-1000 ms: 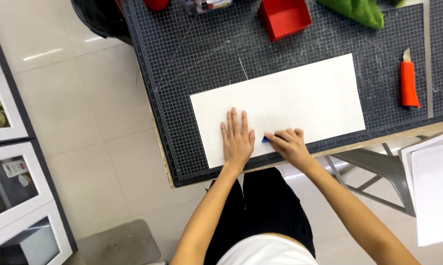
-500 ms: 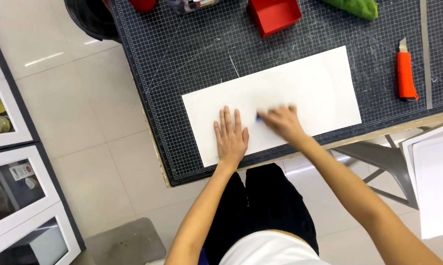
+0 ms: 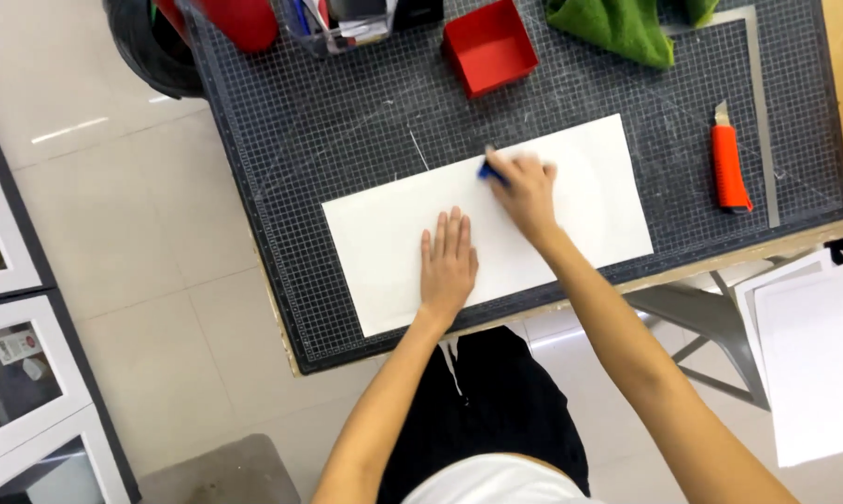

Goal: Assembling a book cover by applying adhesive and positioning cardboard panels on a paper sheet

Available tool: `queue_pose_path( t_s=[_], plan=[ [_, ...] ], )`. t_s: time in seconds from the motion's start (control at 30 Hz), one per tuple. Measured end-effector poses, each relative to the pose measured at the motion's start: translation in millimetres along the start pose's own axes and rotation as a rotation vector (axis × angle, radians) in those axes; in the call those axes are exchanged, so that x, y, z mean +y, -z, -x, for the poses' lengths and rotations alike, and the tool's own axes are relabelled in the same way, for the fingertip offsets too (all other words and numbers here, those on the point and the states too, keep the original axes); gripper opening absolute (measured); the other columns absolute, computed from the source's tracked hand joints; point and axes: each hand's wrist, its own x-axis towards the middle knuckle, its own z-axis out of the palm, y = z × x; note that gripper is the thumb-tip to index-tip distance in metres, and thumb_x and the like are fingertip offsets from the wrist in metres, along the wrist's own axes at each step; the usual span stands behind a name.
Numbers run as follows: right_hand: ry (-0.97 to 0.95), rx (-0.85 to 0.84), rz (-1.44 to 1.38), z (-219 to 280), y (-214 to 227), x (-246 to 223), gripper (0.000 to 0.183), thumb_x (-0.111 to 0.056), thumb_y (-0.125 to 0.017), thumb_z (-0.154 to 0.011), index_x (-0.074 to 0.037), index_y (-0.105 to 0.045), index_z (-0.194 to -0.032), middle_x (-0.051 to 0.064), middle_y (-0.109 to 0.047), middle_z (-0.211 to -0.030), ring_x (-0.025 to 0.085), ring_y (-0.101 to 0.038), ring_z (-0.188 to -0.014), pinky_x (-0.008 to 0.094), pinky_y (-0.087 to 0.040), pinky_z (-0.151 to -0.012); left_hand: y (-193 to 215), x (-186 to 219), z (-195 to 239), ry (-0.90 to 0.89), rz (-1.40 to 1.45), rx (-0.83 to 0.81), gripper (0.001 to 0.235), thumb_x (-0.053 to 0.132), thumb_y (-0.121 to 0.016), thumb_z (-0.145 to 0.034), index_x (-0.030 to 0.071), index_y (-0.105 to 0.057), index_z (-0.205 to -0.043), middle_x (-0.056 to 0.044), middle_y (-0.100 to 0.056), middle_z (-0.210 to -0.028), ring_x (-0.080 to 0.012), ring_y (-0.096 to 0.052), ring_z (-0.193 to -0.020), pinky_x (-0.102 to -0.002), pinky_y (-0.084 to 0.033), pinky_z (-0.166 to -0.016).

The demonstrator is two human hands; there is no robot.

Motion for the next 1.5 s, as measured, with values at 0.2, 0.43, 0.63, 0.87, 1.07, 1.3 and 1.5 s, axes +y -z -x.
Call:
queue_pose_path(
  t_s=[0.2,0.43,0.63,0.87,1.07,1.3,1.5],
  plan=[
    [0.063,-0.28,-0.023,138.6,57.3,-10.8,0.038,-0.03,-0.065,-0.093,-0.042,-0.064,-0.13,-0.007,-0.064,-0.098,0.013,-0.06,-0.093,0.036,-0.033,-0.092,-4.2,-1.0,1.8,-0.005,-0.038,-0.007,0.057,0.032,-0.043,-0.1,0.007,-0.04,-0.152,-0.016,-0.034,-0.161,-0.0329,-0.03,-0.15,-0.056,-0.023,-0.118],
    [0.104,-0.196,0.114,15.6,9.4,37.0,0.048,-0.03,-0.066,-0.092,-0.043,-0.059,-0.138,-0.006,-0.065,-0.093,0.017,-0.062,-0.085,0.044,-0.044,-0.087,-3.6,1.5,0.4,-0.017,-0.102,0.003,0.057,0.035,-0.039,-0.101,0.006,-0.039,-0.151,-0.018,-0.033,-0.161,-0.0346,-0.03,-0.149,-0.058,-0.022,-0.117],
    [0.095,-0.18,0.057,86.0,54.1,27.3,0.044,-0.028,-0.067,-0.094,-0.042,-0.061,-0.135,-0.006,-0.063,-0.093,0.017,-0.059,-0.089,0.041,-0.042,-0.089,2.5,-0.5,-1.9,-0.039,-0.11,0.015,0.062,0.043,-0.038,-0.102,0.004,-0.04,-0.15,-0.019,-0.034,-0.16,-0.0352,-0.032,-0.148,-0.058,-0.022,-0.116],
    [0.066,-0.227,0.066,13.1,35.9,111.5,0.051,-0.028,-0.063,-0.096,-0.039,-0.056,-0.145,-0.002,-0.064,-0.1,0.021,-0.061,-0.09,0.046,-0.042,-0.085,3.8,1.6,-4.6,-0.281,-0.029,-0.186,0.066,0.06,-0.032,-0.098,0.034,-0.029,-0.158,-0.006,-0.022,-0.167,-0.0355,-0.016,-0.154,-0.07,-0.012,-0.112],
    [0.086,-0.109,0.042,91.7,68.9,100.6,0.046,-0.03,-0.073,-0.09,-0.041,-0.066,-0.135,-0.002,-0.064,-0.101,0.018,-0.061,-0.093,0.039,-0.035,-0.091,6.0,2.2,-5.1,-0.273,-0.041,-0.202,0.065,0.063,-0.035,-0.097,0.039,-0.03,-0.157,-0.004,-0.022,-0.167,-0.0331,-0.017,-0.154,-0.069,-0.012,-0.112],
    [0.019,-0.01,0.199,65.6,39.6,140.0,0.047,-0.031,-0.075,-0.091,-0.037,-0.067,-0.137,-0.005,-0.064,-0.098,0.016,-0.059,-0.091,0.041,-0.035,-0.09,4.2,3.7,-3.6,-0.256,-0.03,-0.163,0.065,0.062,-0.038,-0.096,0.04,-0.032,-0.156,-0.003,-0.024,-0.167,-0.0312,-0.019,-0.154,-0.069,-0.011,-0.114],
    [-0.147,0.071,0.168,22.9,-18.4,-36.5,0.032,-0.019,-0.07,-0.086,-0.024,-0.071,-0.118,0.001,-0.063,-0.085,0.019,-0.059,-0.076,0.04,-0.037,-0.07,-16.3,-8.1,3.0,-0.066,0.128,-0.004,0.055,0.024,-0.044,-0.098,0.013,-0.041,-0.151,-0.017,-0.039,-0.156,-0.0295,-0.039,-0.145,-0.051,-0.029,-0.117]
  ],
)
